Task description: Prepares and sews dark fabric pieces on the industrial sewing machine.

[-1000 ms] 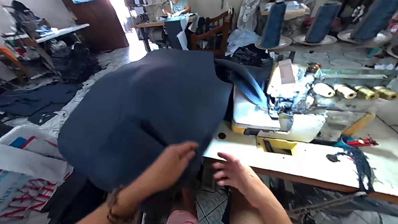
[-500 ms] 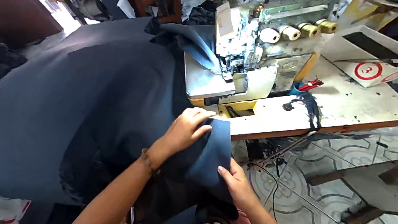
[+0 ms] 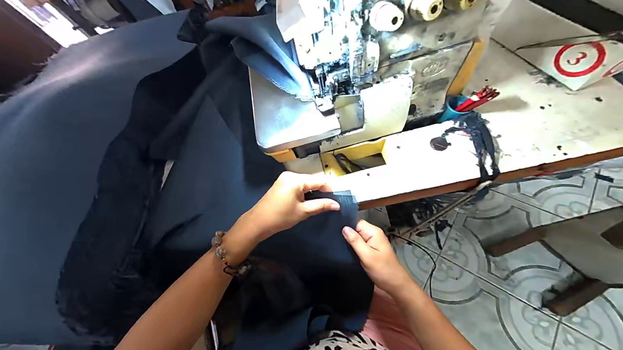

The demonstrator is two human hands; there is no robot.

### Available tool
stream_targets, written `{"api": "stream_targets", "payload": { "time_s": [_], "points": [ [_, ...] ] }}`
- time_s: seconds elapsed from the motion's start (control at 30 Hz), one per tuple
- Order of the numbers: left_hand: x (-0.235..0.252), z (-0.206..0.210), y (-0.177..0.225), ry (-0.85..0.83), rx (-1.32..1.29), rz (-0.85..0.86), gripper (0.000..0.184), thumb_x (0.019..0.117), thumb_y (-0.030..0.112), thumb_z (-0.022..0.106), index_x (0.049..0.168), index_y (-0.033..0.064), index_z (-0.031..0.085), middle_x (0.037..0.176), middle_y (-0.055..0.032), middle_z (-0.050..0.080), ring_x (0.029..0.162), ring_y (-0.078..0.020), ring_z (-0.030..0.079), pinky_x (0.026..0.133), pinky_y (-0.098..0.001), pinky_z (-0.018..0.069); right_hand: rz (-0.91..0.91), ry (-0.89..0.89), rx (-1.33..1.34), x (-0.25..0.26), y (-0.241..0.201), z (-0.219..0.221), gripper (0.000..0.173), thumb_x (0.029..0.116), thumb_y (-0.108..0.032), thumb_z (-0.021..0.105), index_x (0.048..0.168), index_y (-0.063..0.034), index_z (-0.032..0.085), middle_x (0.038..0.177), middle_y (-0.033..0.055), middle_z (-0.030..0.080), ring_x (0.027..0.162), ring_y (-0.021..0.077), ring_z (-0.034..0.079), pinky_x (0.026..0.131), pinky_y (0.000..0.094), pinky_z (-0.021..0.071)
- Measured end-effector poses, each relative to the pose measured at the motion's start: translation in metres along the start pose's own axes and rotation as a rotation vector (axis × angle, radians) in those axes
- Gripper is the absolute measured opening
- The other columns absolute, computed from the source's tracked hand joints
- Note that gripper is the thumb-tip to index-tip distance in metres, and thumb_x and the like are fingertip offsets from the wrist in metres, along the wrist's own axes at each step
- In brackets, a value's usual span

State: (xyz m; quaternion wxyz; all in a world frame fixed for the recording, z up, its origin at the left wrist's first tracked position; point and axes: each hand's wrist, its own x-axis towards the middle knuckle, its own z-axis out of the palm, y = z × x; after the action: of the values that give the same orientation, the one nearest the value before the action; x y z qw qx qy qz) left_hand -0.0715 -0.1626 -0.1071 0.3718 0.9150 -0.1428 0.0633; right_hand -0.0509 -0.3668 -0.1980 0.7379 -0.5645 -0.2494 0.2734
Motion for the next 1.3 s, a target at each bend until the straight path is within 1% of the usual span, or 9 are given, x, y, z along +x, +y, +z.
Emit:
{"api": "stream_targets", "payload": {
  "time_s": [0.4,0.6,0.7,0.8,0.9,1.03,1.1,1.2,1.3],
  "points": [
    [-0.007,0.001,0.005,-0.042,0.098,0.041,0.013,0.096,0.015,0.068,0.094,0.0041,0.074,0.081,-0.0006,0.07,0.07,-0.001,0.062,0.067,-0.0187,0.0525,0.006,-0.072,-0.058,0.018,-0.023,-0.011,0.015,0.0975,-0.012,0.064,0.11,-0.0047,0.066,0.092,-0.0055,0.071,0.084,-0.0038,0.066,0.079,0.0163,0.0553],
    [-0.011,0.006,0.009,-0.092,0.131,0.231,0.017,0.0987,0.016,0.064,0.098,0.0058,0.077,0.086,-0.0028,0.066,0.079,-0.0068,0.063,0.072,-0.0219,0.0541,-0.237,-0.129,-0.215,0.016,-0.014,0.0,0.024,0.1039,-0.014,0.053,0.115,0.0008,0.068,0.105,-0.002,0.07,0.099,-0.0081,0.061,0.092,0.0138,0.0499],
    [-0.01,0.001,0.013,-0.225,0.148,0.296,0.026,0.0989,0.028,0.067,0.103,0.0035,0.072,0.091,-0.0061,0.071,0.085,-0.0129,0.068,0.079,-0.0303,0.0563,-0.33,-0.097,-0.242,0.002,-0.012,-0.003,0.023,0.102,-0.009,0.051,0.106,0.0012,0.071,0.1,-0.0018,0.07,0.096,-0.0068,0.062,0.091,0.0148,0.0512],
    [-0.011,-0.013,0.008,-0.326,0.319,0.309,0.04,0.0931,0.046,0.068,0.094,0.0072,0.073,0.079,-0.0038,0.068,0.078,-0.018,0.064,0.076,-0.0393,0.0485,-0.417,-0.112,-0.25,-0.02,-0.022,-0.021,0.024,0.1034,-0.016,0.047,0.097,-0.0079,0.068,0.09,-0.0097,0.067,0.088,-0.0108,0.059,0.081,0.0113,0.0499],
    [-0.014,-0.038,0.0,-0.336,0.511,0.277,0.029,0.0875,0.039,0.075,0.087,0.0101,0.073,0.078,-0.0035,0.07,0.078,-0.0217,0.067,0.083,-0.0502,0.0496,-0.456,-0.03,-0.133,-0.05,-0.047,-0.048,0.023,0.1073,-0.039,0.047,0.112,-0.0335,0.069,0.101,-0.0251,0.066,0.095,-0.0147,0.059,0.084,0.009,0.0487],
    [-0.033,-0.078,-0.005,-0.328,0.649,0.104,0.016,0.0863,0.025,0.08,0.087,0.0106,0.075,0.081,-0.0059,0.072,0.083,-0.0267,0.07,0.087,-0.0594,0.0483,-0.343,0.362,0.113,-0.086,-0.077,-0.098,0.017,0.0965,-0.042,0.064,0.11,-0.0385,0.074,0.104,-0.0196,0.073,0.095,-0.0055,0.067,0.082,0.0171,0.0568],
    [-0.054,-0.091,-0.007,-0.256,0.566,-0.011,0.011,0.0873,0.019,0.078,0.085,0.0097,0.073,0.079,-0.0048,0.07,0.079,-0.0222,0.068,0.083,-0.0525,0.0508,-0.279,0.541,0.209,-0.093,-0.071,-0.135,0.017,0.0997,-0.039,0.061,0.112,-0.031,0.071,0.105,-0.0127,0.074,0.098,0.001,0.069,0.085,0.0245,0.059],
    [-0.085,-0.097,-0.01,-0.059,0.132,-0.176,0.006,0.0905,0.008,0.074,0.095,0.0048,0.073,0.087,0.0003,0.072,0.078,-0.0049,0.068,0.074,-0.0255,0.0585,-0.189,0.664,0.253,-0.088,-0.059,-0.165,0.023,0.1075,-0.033,0.046,0.117,-0.023,0.064,0.107,-0.0078,0.073,0.101,0.005,0.07,0.09,0.0298,0.0596],
    [-0.107,-0.092,-0.004,0.211,-0.236,-0.26,0.009,0.0904,0.0,0.071,0.096,0.0062,0.071,0.084,0.0048,0.074,0.073,0.0004,0.068,0.069,-0.0188,0.0588,-0.093,0.742,0.183,-0.077,-0.055,-0.166,0.02,0.1082,-0.029,0.045,0.118,-0.0215,0.06,0.104,-0.0092,0.073,0.099,0.0038,0.07,0.089,0.0285,0.0597]
  ]
}}
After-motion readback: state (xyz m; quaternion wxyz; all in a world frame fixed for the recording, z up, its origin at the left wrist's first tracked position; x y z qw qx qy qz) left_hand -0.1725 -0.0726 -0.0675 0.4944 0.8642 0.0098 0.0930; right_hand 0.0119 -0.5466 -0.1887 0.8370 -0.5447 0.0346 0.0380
